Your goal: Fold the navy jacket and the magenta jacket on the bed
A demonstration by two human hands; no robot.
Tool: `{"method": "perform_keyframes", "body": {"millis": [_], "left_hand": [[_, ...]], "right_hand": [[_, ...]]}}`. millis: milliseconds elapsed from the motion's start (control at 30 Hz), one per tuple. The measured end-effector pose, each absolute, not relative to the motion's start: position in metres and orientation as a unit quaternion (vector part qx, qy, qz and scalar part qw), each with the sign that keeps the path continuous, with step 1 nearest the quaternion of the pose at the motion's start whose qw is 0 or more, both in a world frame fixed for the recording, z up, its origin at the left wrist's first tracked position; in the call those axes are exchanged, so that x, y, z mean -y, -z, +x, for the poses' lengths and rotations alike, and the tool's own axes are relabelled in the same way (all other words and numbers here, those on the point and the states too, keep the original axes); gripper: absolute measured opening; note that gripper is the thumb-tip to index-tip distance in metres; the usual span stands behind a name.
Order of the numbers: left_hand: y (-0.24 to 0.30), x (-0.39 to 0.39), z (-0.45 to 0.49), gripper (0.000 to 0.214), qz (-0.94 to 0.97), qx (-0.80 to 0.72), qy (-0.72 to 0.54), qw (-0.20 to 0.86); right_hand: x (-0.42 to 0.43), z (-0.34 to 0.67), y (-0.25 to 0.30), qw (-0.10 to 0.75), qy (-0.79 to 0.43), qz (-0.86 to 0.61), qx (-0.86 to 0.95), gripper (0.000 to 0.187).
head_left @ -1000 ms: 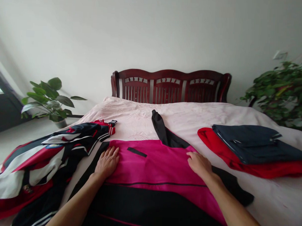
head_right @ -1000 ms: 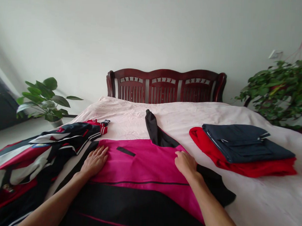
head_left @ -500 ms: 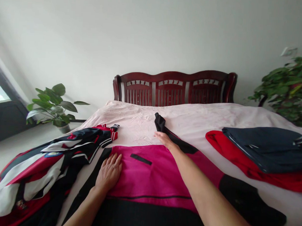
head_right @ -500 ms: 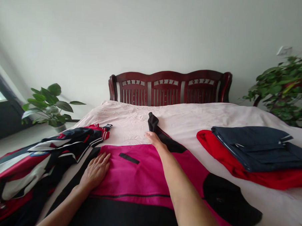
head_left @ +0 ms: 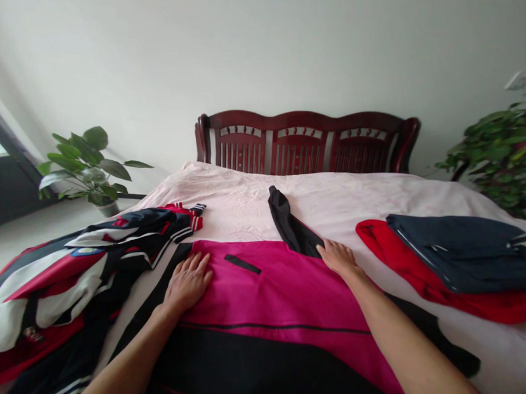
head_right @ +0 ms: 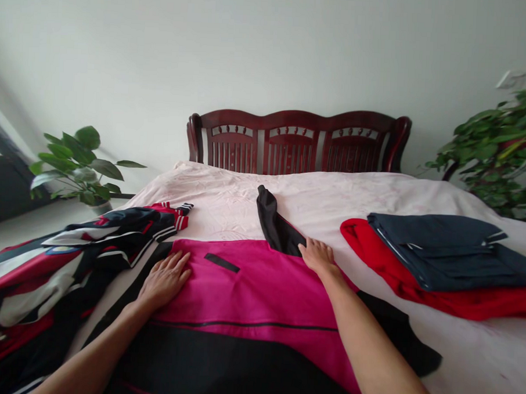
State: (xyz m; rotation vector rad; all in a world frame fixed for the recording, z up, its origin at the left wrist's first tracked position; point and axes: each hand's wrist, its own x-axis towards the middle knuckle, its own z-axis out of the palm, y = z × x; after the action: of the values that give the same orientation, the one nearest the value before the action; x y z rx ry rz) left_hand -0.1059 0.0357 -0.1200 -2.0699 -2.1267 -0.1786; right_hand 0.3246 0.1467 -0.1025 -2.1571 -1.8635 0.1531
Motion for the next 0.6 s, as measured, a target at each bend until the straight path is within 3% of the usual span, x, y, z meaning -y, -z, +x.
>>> {"method": "perform_keyframes", "body": {"millis": [267,600], "left_hand": [[0.12,-0.032,-0.105,0.055,-0.713,0.69,0.059,0.107],[0.119,-0.032,-0.107,0.05,-0.714,0.685,0.095,0.109]], "right_hand": [[-0.175,0.296,0.093,0.177,-0.039,-0.738,0.65,0.037],[-0.221,0.213,0.073,0.267,-0.2,-0.679,0.654,0.048]]}}
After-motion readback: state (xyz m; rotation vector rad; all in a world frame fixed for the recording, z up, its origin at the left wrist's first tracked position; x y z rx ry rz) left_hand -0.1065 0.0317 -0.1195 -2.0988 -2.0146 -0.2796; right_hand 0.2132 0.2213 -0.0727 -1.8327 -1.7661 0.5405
